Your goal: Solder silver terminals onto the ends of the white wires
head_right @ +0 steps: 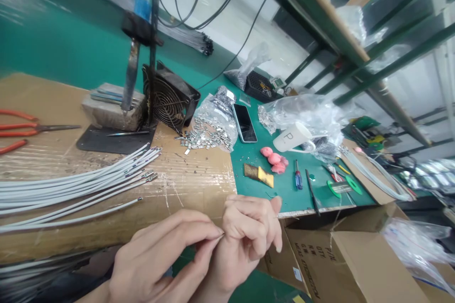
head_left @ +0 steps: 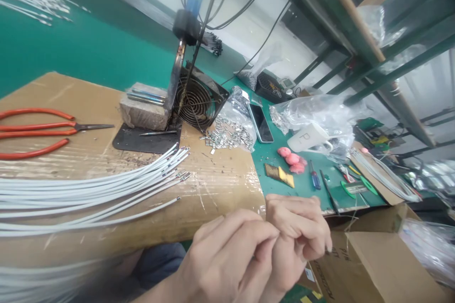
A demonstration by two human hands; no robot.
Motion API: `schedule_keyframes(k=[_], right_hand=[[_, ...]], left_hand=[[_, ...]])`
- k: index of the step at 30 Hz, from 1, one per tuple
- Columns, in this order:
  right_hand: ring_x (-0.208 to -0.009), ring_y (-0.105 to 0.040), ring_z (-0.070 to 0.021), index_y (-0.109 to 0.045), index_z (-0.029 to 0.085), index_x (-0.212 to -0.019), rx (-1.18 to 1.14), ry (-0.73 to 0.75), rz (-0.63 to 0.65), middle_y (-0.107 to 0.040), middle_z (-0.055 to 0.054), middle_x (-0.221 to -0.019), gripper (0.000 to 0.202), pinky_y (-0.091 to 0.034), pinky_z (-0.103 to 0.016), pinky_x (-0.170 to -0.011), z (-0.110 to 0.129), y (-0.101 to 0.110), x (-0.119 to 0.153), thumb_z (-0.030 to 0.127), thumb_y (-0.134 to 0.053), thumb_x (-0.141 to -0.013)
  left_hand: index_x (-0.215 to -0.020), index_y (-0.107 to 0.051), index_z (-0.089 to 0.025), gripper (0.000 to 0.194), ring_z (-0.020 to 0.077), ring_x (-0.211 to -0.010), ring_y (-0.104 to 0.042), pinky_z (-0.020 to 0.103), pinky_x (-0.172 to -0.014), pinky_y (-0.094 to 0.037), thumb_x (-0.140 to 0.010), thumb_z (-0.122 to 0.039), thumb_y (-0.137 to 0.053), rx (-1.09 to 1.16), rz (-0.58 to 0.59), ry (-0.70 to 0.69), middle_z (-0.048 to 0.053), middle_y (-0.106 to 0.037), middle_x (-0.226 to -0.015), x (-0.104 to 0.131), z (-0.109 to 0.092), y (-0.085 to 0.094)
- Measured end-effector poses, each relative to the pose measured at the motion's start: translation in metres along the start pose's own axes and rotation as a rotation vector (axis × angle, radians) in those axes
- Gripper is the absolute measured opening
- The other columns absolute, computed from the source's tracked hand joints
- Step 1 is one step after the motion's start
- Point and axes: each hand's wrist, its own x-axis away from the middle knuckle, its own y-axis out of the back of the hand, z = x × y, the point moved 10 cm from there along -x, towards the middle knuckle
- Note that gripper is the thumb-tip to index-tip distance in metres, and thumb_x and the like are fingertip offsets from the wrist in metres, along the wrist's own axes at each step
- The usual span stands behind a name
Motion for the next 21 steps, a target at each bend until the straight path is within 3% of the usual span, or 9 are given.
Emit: schedule_keyframes(k=[21], right_hand=[[-0.044, -0.046, -0.0044, -0.058, 0.015, -0.065, 0.098, -0.073, -0.012, -0.054, 0.008, -0.055, 0.046, -0.034, -0.016, -0.04, -0.0013, 0.0025, 0.0009, 0.037, -0.067, -0.104]], left_hand=[[-0.088, -0.067, -0.013, 0.021, 0.0149, -0.064, -0.072, 0.022, -0.058, -0.058, -0.087, 0.006, -0.059, 0.047, -0.014, 0.024, 0.005, -0.074, -0.073, 0.0037, 0.0027, 0.0004]])
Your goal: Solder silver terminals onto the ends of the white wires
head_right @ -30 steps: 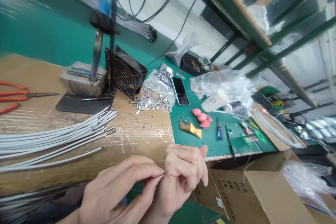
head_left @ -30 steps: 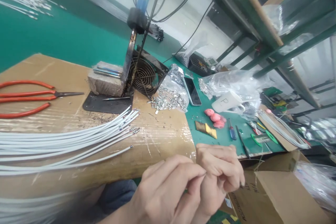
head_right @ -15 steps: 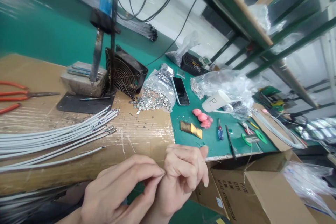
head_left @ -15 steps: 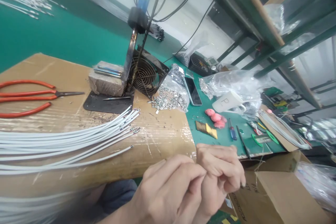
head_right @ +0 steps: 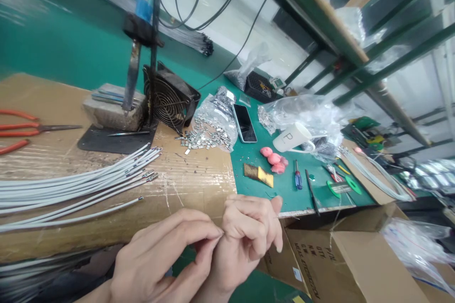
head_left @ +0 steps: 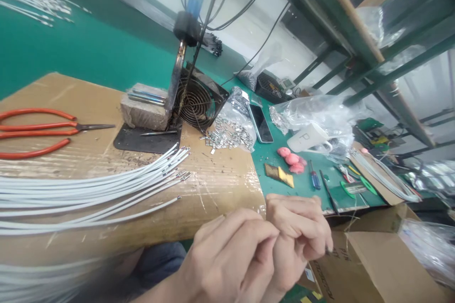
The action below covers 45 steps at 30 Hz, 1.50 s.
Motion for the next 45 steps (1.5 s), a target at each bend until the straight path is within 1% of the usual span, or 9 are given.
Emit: schedule_keyframes(k=[4, 8, 13, 21, 26, 30, 35, 41, 45], right_hand=[[-0.044, -0.046, -0.0047, -0.058, 0.015, -0.065, 0.012, 0.001, -0.002, -0.053, 0.008, -0.054, 0.046, -0.033, -0.016, -0.041, 0.0, 0.0, -0.001, 0.038, -0.067, -0.104], [-0.041, -0.04, -0.0034, -0.057, 0.015, -0.062, 0.026, -0.006, 0.002, -0.052, 0.009, -0.053, 0.05, -0.03, -0.016, -0.038, -0.002, 0.0, -0.001, 0.039, -0.065, -0.105], [-0.042, -0.038, -0.0037, -0.054, 0.015, -0.061, 0.036, -0.014, 0.007, -0.052, 0.009, -0.054, 0.051, -0.029, -0.016, -0.039, -0.002, 0.0, -0.001, 0.038, -0.065, -0.105], [-0.042, -0.037, -0.0038, -0.055, 0.015, -0.061, 0.037, -0.011, -0.006, -0.052, 0.009, -0.053, 0.052, -0.029, -0.017, -0.04, -0.003, 0.0, -0.003, 0.041, -0.065, -0.105], [-0.042, -0.041, -0.0044, -0.056, 0.016, -0.064, 0.029, -0.001, -0.008, -0.051, 0.009, -0.053, 0.049, -0.03, -0.017, -0.041, -0.002, 0.0, -0.001, 0.041, -0.065, -0.105], [-0.043, -0.043, -0.0045, -0.057, 0.015, -0.065, 0.023, 0.005, -0.006, -0.052, 0.009, -0.054, 0.048, -0.032, -0.017, -0.041, 0.0, 0.001, -0.001, 0.04, -0.065, -0.105], [-0.044, -0.045, -0.0047, -0.057, 0.015, -0.064, 0.015, 0.008, -0.003, -0.053, 0.008, -0.054, 0.048, -0.033, -0.017, -0.041, 0.001, 0.001, 0.0, 0.039, -0.066, -0.104], [-0.043, -0.046, -0.0041, -0.06, 0.015, -0.068, -0.023, 0.021, -0.004, -0.054, 0.009, -0.054, 0.043, -0.034, -0.015, -0.04, 0.003, 0.001, 0.0, 0.036, -0.066, -0.105], [-0.043, -0.047, -0.0035, -0.06, 0.014, -0.065, -0.051, 0.026, -0.006, -0.055, 0.008, -0.054, 0.044, -0.034, -0.014, -0.038, 0.002, 0.002, -0.001, 0.033, -0.067, -0.105]], left_hand=[[-0.089, -0.068, -0.012, 0.021, 0.0146, -0.065, -0.071, 0.023, -0.06, -0.058, -0.086, 0.007, -0.06, 0.01, -0.005, 0.018, 0.005, -0.074, -0.075, 0.001, 0.002, 0.0], [-0.089, -0.067, -0.012, 0.022, 0.0139, -0.064, -0.07, 0.022, -0.058, -0.057, -0.085, 0.008, -0.059, 0.001, -0.001, -0.008, 0.005, -0.074, -0.074, 0.002, 0.0, -0.001], [-0.091, -0.067, -0.014, 0.024, 0.0129, -0.067, -0.07, 0.022, -0.062, -0.057, -0.085, 0.008, -0.059, 0.028, 0.014, 0.063, 0.003, -0.073, -0.077, 0.005, 0.008, -0.003], [-0.091, -0.068, -0.015, 0.023, 0.0123, -0.067, -0.071, 0.021, -0.064, -0.058, -0.085, 0.007, -0.061, 0.045, 0.009, 0.104, 0.002, -0.073, -0.078, 0.008, 0.013, -0.003], [-0.089, -0.067, -0.013, 0.019, 0.0144, -0.064, -0.072, 0.022, -0.059, -0.058, -0.088, 0.005, -0.06, -0.008, 0.006, -0.004, 0.005, -0.075, -0.074, 0.002, 0.001, -0.001], [-0.089, -0.068, -0.012, 0.017, 0.0145, -0.063, -0.072, 0.022, -0.058, -0.058, -0.09, 0.004, -0.06, -0.05, 0.003, -0.038, 0.006, -0.076, -0.073, -0.002, -0.004, -0.001], [-0.088, -0.068, -0.011, 0.017, 0.0145, -0.062, -0.073, 0.022, -0.058, -0.057, -0.089, 0.004, -0.061, -0.06, -0.002, -0.056, 0.006, -0.077, -0.072, -0.003, -0.005, -0.001], [-0.088, -0.065, -0.016, 0.02, 0.0137, -0.057, -0.071, 0.023, -0.054, -0.055, -0.1, -0.005, -0.053, -0.135, -0.027, -0.054, 0.003, -0.076, -0.068, -0.005, -0.007, 0.0], [-0.087, -0.063, -0.019, 0.021, 0.0138, -0.054, -0.071, 0.024, -0.052, -0.054, -0.1, -0.006, -0.052, -0.177, -0.048, -0.056, 0.001, -0.076, -0.068, -0.005, -0.011, 0.001]])
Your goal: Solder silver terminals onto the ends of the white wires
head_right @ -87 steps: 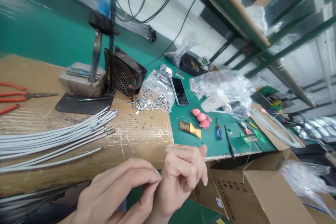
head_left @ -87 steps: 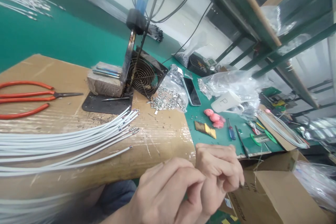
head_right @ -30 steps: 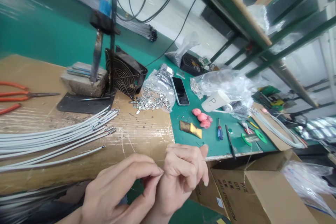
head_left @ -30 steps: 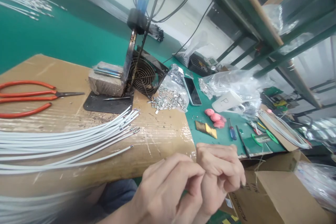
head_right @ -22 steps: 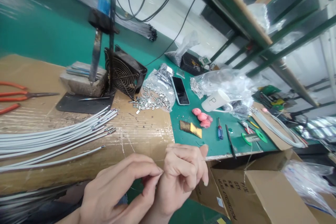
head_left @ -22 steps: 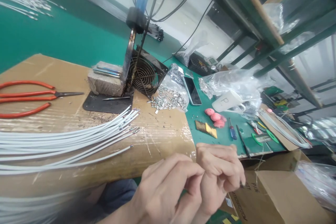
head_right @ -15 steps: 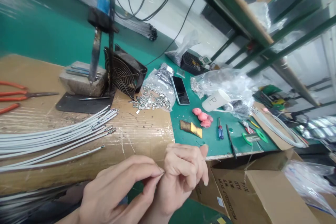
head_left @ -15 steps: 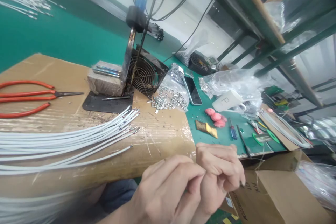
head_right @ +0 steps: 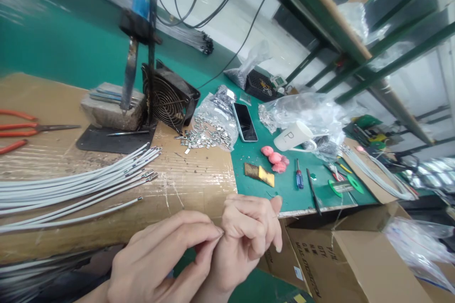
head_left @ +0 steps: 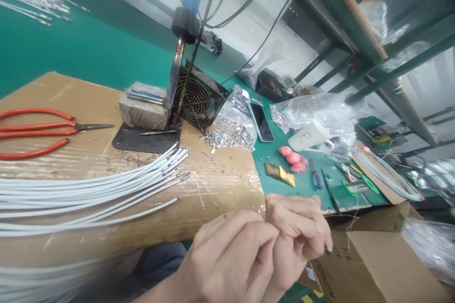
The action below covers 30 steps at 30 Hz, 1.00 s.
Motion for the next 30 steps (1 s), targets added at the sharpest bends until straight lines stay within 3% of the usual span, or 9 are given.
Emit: schedule_keyframes(k=[11, 22, 30], right_hand=[[-0.044, -0.05, -0.0033, -0.063, 0.013, -0.067, -0.056, 0.039, -0.003, -0.057, 0.008, -0.055, 0.04, -0.035, -0.012, -0.037, 0.004, 0.001, 0.002, 0.027, -0.067, -0.104], [-0.043, -0.047, -0.0035, -0.061, 0.014, -0.065, -0.018, -0.014, -0.021, -0.055, 0.008, -0.053, 0.044, -0.033, -0.013, -0.037, -0.002, 0.002, 0.001, 0.033, -0.067, -0.104], [-0.041, -0.044, -0.0027, -0.06, 0.013, -0.065, -0.014, -0.018, -0.013, -0.054, 0.009, -0.052, 0.045, -0.031, -0.013, -0.036, -0.003, 0.0, -0.001, 0.034, -0.067, -0.105]], left_hand=[[-0.085, -0.063, -0.019, 0.023, 0.0131, -0.056, -0.069, 0.024, -0.054, -0.053, -0.094, 0.0, -0.054, 0.018, -0.004, 0.038, 0.0, -0.073, -0.067, 0.004, 0.004, -0.002], [-0.089, -0.065, -0.017, 0.025, 0.0128, -0.057, -0.069, 0.021, -0.053, -0.054, -0.087, 0.006, -0.056, 0.072, 0.02, 0.054, 0.002, -0.073, -0.07, 0.001, 0.005, 0.001], [-0.09, -0.067, -0.016, 0.023, 0.0127, -0.065, -0.069, 0.021, -0.06, -0.056, -0.086, 0.006, -0.059, 0.151, 0.048, 0.107, 0.002, -0.073, -0.076, 0.011, 0.014, -0.004]])
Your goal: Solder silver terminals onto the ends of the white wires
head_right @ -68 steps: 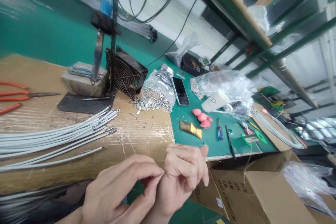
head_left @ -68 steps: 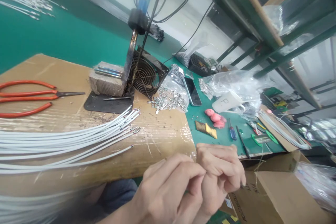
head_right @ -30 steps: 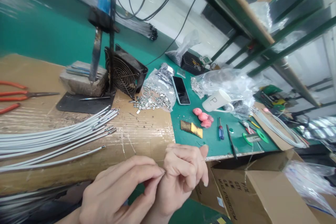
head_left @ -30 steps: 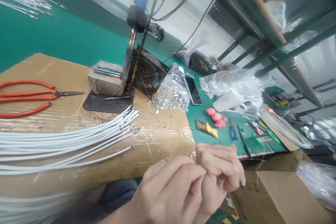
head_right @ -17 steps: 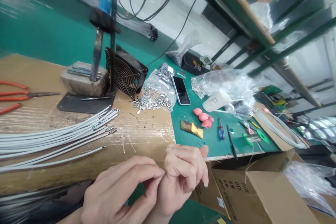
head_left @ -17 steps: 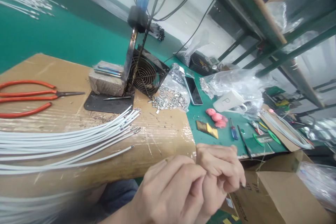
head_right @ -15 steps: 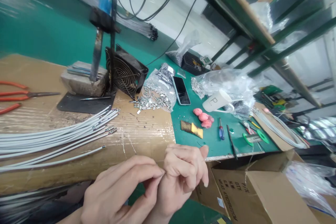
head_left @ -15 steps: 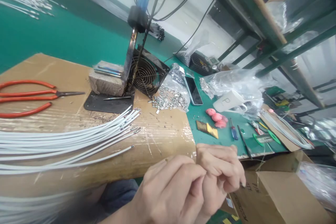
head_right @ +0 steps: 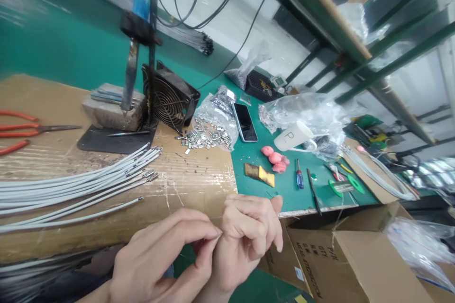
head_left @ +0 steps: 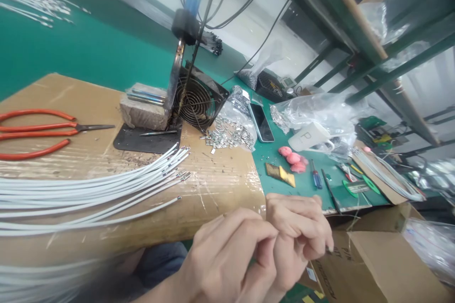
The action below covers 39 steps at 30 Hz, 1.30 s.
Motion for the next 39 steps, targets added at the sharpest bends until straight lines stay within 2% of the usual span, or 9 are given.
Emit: schedule_keyframes(k=[8, 15, 21, 24, 28, 30, 33, 37, 39], right_hand=[[-0.036, -0.037, -0.0008, -0.059, 0.013, -0.062, -0.013, 0.038, -0.002, -0.052, 0.01, -0.05, 0.047, -0.025, -0.012, -0.033, -0.002, -0.002, -0.002, 0.032, -0.066, -0.105], [-0.036, -0.039, -0.0007, -0.061, 0.012, -0.067, -0.063, 0.075, 0.017, -0.053, 0.01, -0.051, 0.042, -0.025, -0.011, -0.032, 0.001, -0.003, -0.002, 0.028, -0.066, -0.105], [-0.043, -0.05, -0.0026, -0.063, 0.012, -0.069, -0.104, 0.051, 0.03, -0.057, 0.008, -0.055, 0.039, -0.034, -0.011, -0.036, 0.005, -0.005, 0.001, 0.028, -0.067, -0.104], [-0.044, -0.052, -0.003, -0.064, 0.012, -0.071, -0.179, 0.064, 0.058, -0.058, 0.008, -0.056, 0.035, -0.035, -0.011, -0.036, 0.009, -0.008, 0.002, 0.025, -0.068, -0.103], [-0.054, -0.06, -0.0058, -0.069, 0.012, -0.094, -0.395, 0.108, 0.028, -0.067, 0.004, -0.076, 0.017, -0.048, -0.015, -0.045, 0.013, -0.004, 0.003, 0.027, -0.068, -0.103], [-0.065, -0.065, -0.0091, -0.069, 0.014, -0.107, -0.507, 0.12, -0.028, -0.07, -0.001, -0.09, 0.019, -0.055, -0.021, -0.054, 0.011, 0.001, 0.002, 0.032, -0.066, -0.104], [-0.072, -0.067, -0.0116, -0.068, 0.015, -0.114, -0.599, 0.12, -0.097, -0.07, -0.003, -0.099, 0.023, -0.058, -0.024, -0.059, 0.007, 0.007, 0.0, 0.036, -0.065, -0.104], [-0.078, -0.069, -0.0135, -0.069, 0.016, -0.116, -0.586, 0.12, -0.092, -0.072, -0.005, -0.104, 0.024, -0.061, -0.027, -0.065, 0.007, 0.007, -0.002, 0.036, -0.065, -0.105], [-0.074, -0.069, -0.0122, -0.069, 0.015, -0.112, -0.516, 0.103, -0.059, -0.072, -0.004, -0.1, 0.021, -0.06, -0.025, -0.062, 0.008, 0.004, -0.001, 0.035, -0.065, -0.105]], left_hand=[[-0.092, -0.066, -0.017, 0.024, 0.0114, -0.068, -0.071, 0.021, -0.066, -0.057, -0.084, 0.005, -0.062, 0.033, 0.018, 0.044, 0.0, -0.073, -0.08, 0.005, 0.006, 0.002], [-0.094, -0.067, -0.017, 0.023, 0.0114, -0.066, -0.071, 0.02, -0.065, -0.057, -0.086, 0.004, -0.063, 0.018, 0.026, 0.042, 0.0, -0.073, -0.079, 0.002, 0.008, 0.001], [-0.091, -0.068, -0.012, 0.021, 0.0141, -0.066, -0.072, 0.021, -0.062, -0.057, -0.086, 0.007, -0.06, -0.004, 0.023, -0.077, 0.005, -0.075, -0.075, -0.003, -0.005, 0.001], [-0.089, -0.067, -0.013, 0.02, 0.0141, -0.064, -0.072, 0.021, -0.06, -0.057, -0.088, 0.006, -0.06, -0.018, 0.022, -0.078, 0.005, -0.075, -0.073, -0.003, -0.006, 0.001], [-0.091, -0.069, -0.014, 0.02, 0.0139, -0.065, -0.073, 0.021, -0.062, -0.059, -0.088, 0.004, -0.062, -0.002, 0.019, -0.047, 0.004, -0.076, -0.076, -0.002, -0.001, -0.001], [-0.091, -0.069, -0.014, 0.021, 0.0139, -0.065, -0.073, 0.021, -0.062, -0.059, -0.086, 0.005, -0.063, 0.011, 0.025, -0.034, 0.005, -0.076, -0.077, -0.002, 0.001, -0.001], [-0.09, -0.069, -0.014, 0.022, 0.014, -0.064, -0.072, 0.021, -0.061, -0.059, -0.085, 0.006, -0.063, 0.014, 0.024, -0.044, 0.005, -0.076, -0.076, -0.003, 0.0, 0.0], [-0.091, -0.069, -0.014, 0.022, 0.0139, -0.066, -0.072, 0.021, -0.062, -0.06, -0.086, 0.006, -0.062, 0.007, 0.027, -0.031, 0.005, -0.077, -0.078, -0.003, 0.001, 0.0], [-0.089, -0.069, -0.013, 0.021, 0.0133, -0.065, -0.072, 0.021, -0.062, -0.059, -0.085, 0.006, -0.062, 0.002, 0.016, -0.03, 0.005, -0.076, -0.076, -0.001, 0.001, 0.0]])
